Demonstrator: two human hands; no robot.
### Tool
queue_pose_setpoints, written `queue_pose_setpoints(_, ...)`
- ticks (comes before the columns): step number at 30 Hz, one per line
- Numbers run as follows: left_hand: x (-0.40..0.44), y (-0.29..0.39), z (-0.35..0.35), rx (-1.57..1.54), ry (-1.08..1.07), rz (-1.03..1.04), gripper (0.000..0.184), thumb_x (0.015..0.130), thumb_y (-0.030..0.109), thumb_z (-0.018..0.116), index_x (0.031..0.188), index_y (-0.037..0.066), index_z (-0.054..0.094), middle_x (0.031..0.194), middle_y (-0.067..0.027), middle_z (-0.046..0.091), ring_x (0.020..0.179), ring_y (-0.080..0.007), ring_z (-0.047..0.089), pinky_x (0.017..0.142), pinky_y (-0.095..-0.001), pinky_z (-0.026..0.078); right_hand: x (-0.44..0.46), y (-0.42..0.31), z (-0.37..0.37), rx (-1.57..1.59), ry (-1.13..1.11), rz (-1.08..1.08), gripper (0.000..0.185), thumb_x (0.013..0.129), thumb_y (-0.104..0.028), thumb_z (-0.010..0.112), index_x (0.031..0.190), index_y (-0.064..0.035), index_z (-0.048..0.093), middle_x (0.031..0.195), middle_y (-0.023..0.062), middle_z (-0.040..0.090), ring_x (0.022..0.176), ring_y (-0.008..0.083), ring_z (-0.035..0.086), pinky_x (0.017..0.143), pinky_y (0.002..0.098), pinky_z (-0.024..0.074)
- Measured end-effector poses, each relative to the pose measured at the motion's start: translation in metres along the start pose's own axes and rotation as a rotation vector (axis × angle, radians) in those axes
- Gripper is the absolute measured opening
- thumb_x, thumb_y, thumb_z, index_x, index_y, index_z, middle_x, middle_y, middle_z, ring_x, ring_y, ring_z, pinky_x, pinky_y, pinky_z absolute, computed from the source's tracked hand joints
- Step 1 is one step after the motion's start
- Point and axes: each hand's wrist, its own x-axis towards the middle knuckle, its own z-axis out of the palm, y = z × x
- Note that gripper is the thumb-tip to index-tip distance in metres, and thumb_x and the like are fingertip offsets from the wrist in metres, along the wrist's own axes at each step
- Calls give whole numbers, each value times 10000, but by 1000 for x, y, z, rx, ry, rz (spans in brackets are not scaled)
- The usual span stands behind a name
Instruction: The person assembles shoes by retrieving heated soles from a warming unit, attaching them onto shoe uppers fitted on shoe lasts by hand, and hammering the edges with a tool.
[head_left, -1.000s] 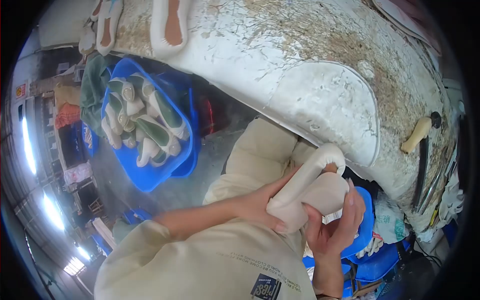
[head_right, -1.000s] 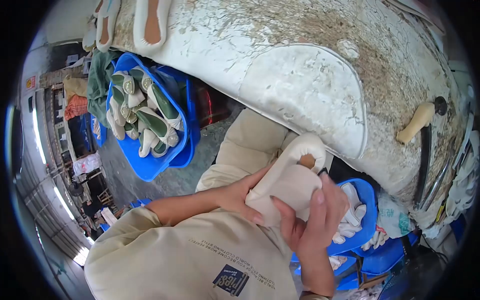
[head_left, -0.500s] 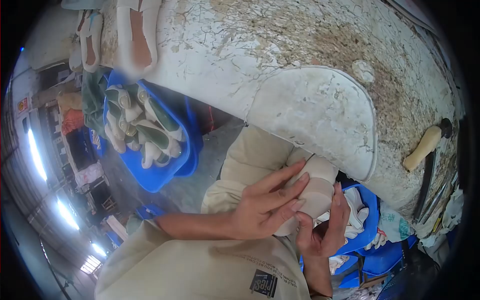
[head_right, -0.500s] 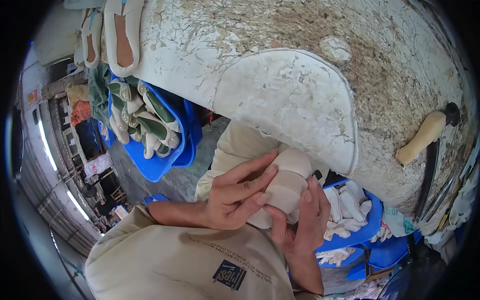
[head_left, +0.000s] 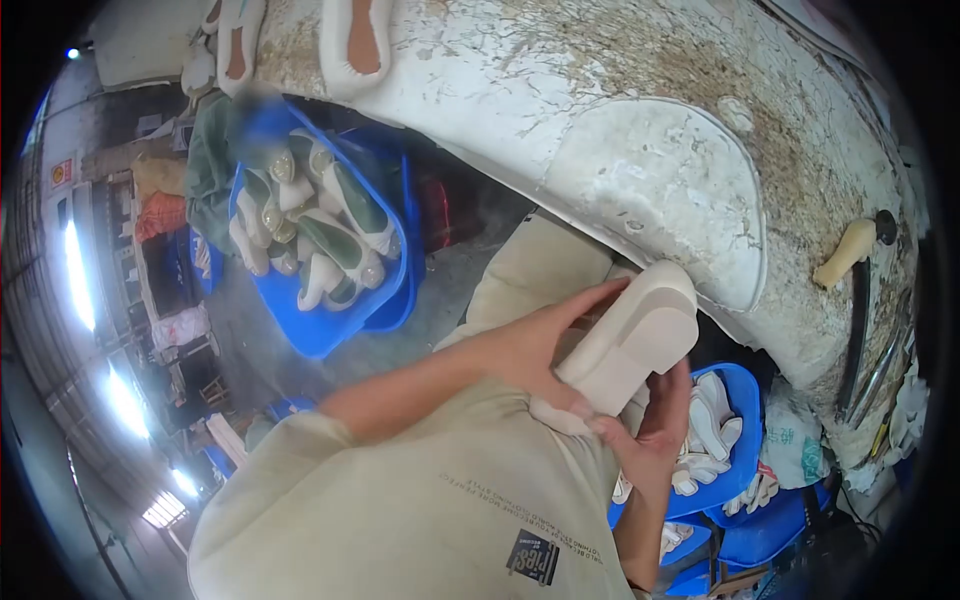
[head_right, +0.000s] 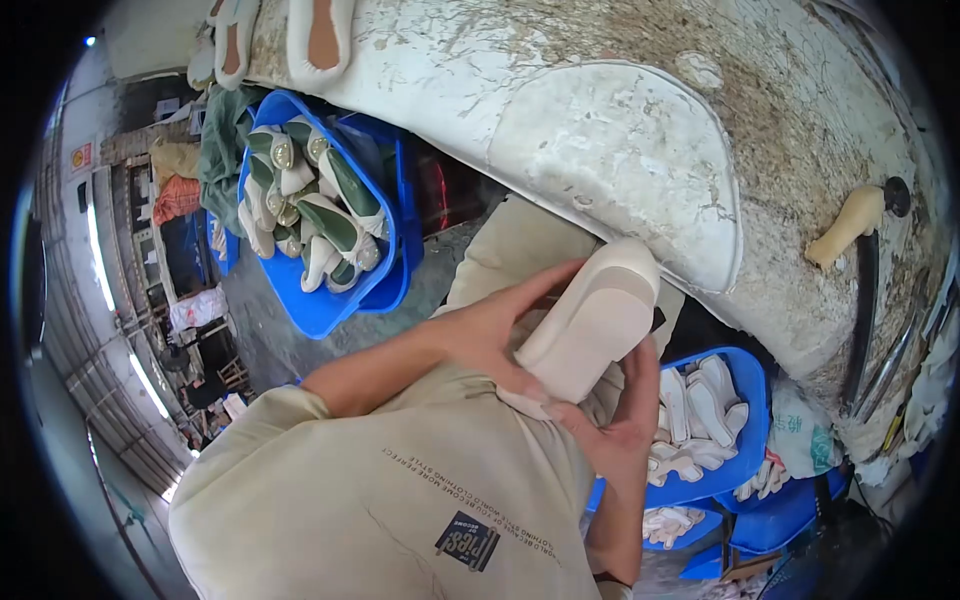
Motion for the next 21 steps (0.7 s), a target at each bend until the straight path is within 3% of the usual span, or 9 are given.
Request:
queue_pose_setpoints(1, 4, -5, 2, -1, -15, -10, 1186, 534, 222, 946, 1505, 12, 299, 1406, -160, 510, 1287, -258, 514, 1086, -415, 415, 1, 1, 2, 86, 13, 12, 1125, 601, -149, 953, 1487, 33, 284, 1404, 182, 485, 1306, 304, 489, 1076, 405, 409)
queue_pose_setpoints(5, 42, -21, 6, -236, -56, -58, 1021, 544, 211, 925, 1403, -24, 428, 1294, -109, 586, 1193, -209, 561, 1023, -367, 464, 12, -2, -3, 26, 40, -33, 966, 624, -136, 936, 1401, 31, 387, 1316, 175, 552, 1218, 285, 554, 1041, 396, 437)
queue_pose_setpoints(8, 67, -33, 11, -293, -105, 17, 922, 507, 170, 915, 1311, -24, 506, 1194, -118, 635, 1108, -213, 605, 961, -357, 499, 24, 11, -23, 123, 191, 103, 835, 629, -80, 909, 1328, 32, 467, 1201, 135, 619, 1084, 235, 617, 979, 365, 482)
queue_pose_setpoints(12, 58, -20, 19, -580, -189, -22, 958, 505, 168, 915, 1332, -21, 471, 1163, -130, 636, 1092, -239, 611, 943, -357, 505, 73, 58, -77, -63, 83, -105, 699, 657, -44, 815, 1287, 36, 523, 1189, 119, 626, 1050, 211, 621, 970, 354, 483)
queue_pose_setpoints(13, 54, -19, 17, -655, -237, -52, 973, 503, 166, 916, 1342, -19, 459, 1178, -134, 628, 1111, -243, 602, 947, -356, 501, 73, 53, -74, -82, 62, -160, 683, 695, -72, 796, 1304, 42, 509, 1218, 132, 611, 1074, 221, 614, 974, 359, 481)
queue_pose_setpoints(16, 45, -18, 19, -340, -153, 174, 1026, 515, 186, 919, 1381, -7, 404, 1241, -150, 586, 1176, -257, 560, 990, -361, 474, 61, 26, -64, -187, 55, -365, 634, 885, -199, 705, 1391, 68, 431, 1329, 187, 553, 1169, 270, 588, 994, 388, 479)
queue_pose_setpoints(17, 27, 3, 15, 102, -26, 237, 1094, 531, 252, 943, 1414, -1, 348, 1279, -163, 547, 1207, -258, 527, 1027, -378, 441, 50, 6, -43, 54, -67, -429, 728, 920, -466, 492, 1417, 58, 409, 1383, 214, 502, 1243, 303, 528, 1045, 437, 433)
queue_pose_setpoints(18, 11, 14, 16, 165, -53, 307, 1114, 547, 297, 946, 1426, 0, 329, 1271, -171, 546, 1210, -267, 526, 1034, -384, 432, 40, -14, -21, 297, -206, -467, 930, 954, -734, 279, 1444, 49, 387, 1436, 240, 451, 1318, 337, 468, 1097, 486, 388)
queue_pose_setpoints(21, -26, 20, 28, 342, -52, 523, 1083, 626, 369, 923, 1437, 11, 301, 1279, -194, 531, 1237, -302, 520, 1044, -391, 419, 13, -24, 16, 186, 177, -191, 903, 990, -702, 158, 1280, 48, 570, 1265, 228, 613, 1182, 338, 581, 1062, 469, 437)
